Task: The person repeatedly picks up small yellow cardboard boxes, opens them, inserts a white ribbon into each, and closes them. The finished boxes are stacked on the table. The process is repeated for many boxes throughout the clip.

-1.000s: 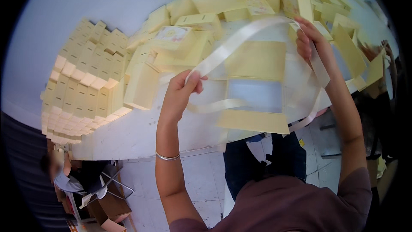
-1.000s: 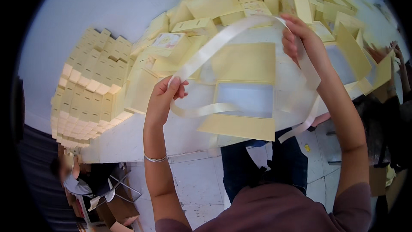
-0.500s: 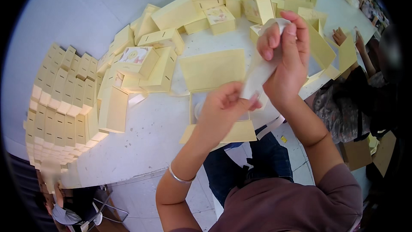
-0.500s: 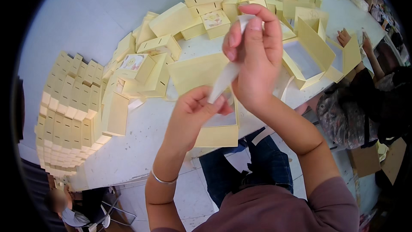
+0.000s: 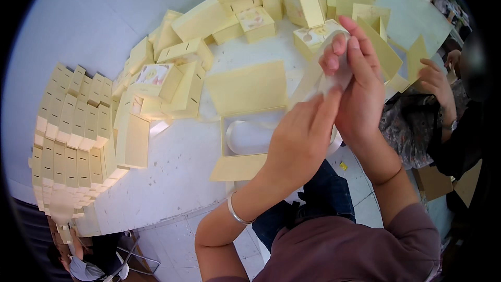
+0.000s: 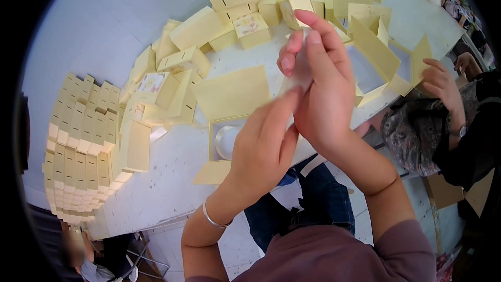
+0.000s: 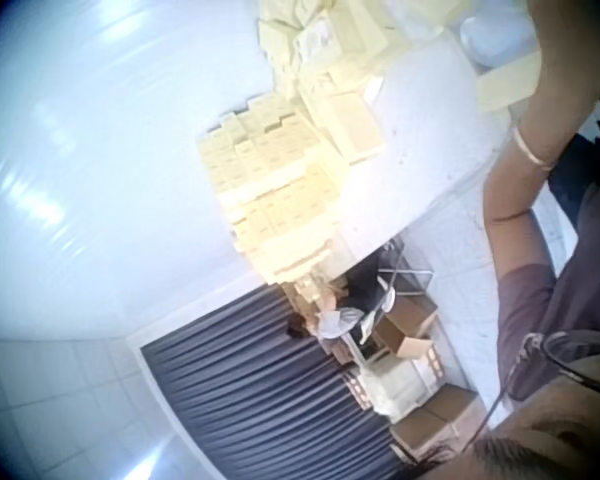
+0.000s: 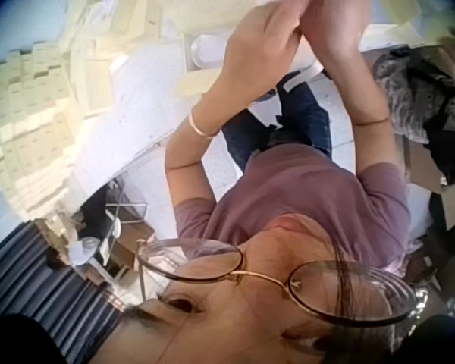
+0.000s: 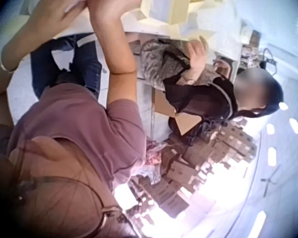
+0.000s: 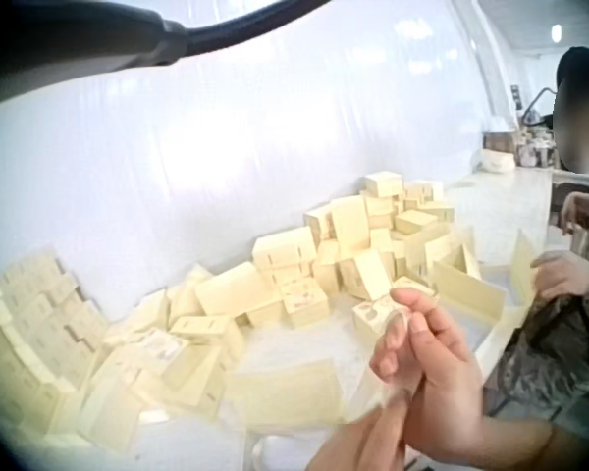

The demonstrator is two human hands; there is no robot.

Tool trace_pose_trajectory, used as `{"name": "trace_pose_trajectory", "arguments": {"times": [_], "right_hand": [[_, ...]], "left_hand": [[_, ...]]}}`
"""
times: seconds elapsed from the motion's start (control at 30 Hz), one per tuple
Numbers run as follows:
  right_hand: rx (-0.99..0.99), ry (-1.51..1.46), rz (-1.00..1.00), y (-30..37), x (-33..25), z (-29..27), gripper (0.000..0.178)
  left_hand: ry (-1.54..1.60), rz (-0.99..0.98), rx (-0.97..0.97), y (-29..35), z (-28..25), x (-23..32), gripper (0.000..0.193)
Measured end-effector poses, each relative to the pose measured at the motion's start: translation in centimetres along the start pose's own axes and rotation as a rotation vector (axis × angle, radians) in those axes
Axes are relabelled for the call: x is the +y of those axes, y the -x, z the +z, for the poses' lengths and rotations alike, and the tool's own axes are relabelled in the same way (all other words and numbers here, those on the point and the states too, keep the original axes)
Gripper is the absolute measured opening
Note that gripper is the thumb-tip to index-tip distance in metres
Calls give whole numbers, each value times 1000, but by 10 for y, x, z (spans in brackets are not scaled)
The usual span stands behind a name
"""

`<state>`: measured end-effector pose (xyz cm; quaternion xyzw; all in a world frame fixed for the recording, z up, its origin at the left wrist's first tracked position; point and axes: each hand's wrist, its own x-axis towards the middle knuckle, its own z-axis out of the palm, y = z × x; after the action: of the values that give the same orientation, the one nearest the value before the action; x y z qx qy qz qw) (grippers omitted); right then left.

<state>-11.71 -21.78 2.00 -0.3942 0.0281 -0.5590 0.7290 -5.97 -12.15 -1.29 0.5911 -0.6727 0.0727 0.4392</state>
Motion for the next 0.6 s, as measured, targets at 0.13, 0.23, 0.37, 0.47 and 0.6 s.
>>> {"name": "trace_pose_trajectory", "arguments": {"times": [0.13, 0.23, 0.37, 0.47, 0.6], "right_hand": [[-212, 731, -44, -6, -38, -24, 34], [-142, 1576, -498, -9, -53, -30, 50], [-704, 1136, -361, -1, -10, -17, 40], [-803, 711, 304, -2, 15, -11, 29], [-763, 781, 523, -24, 45, -28, 17]], "left_hand": [[-31, 117, 89, -5, -15, -8, 29], [372, -396, -102, -5, -42, -17, 19], [612, -612, -193, -5, -57, -23, 24], [609, -695, -124, 2, -70, -28, 28], [216, -473, -36, 36, -80, -35, 37]]}}
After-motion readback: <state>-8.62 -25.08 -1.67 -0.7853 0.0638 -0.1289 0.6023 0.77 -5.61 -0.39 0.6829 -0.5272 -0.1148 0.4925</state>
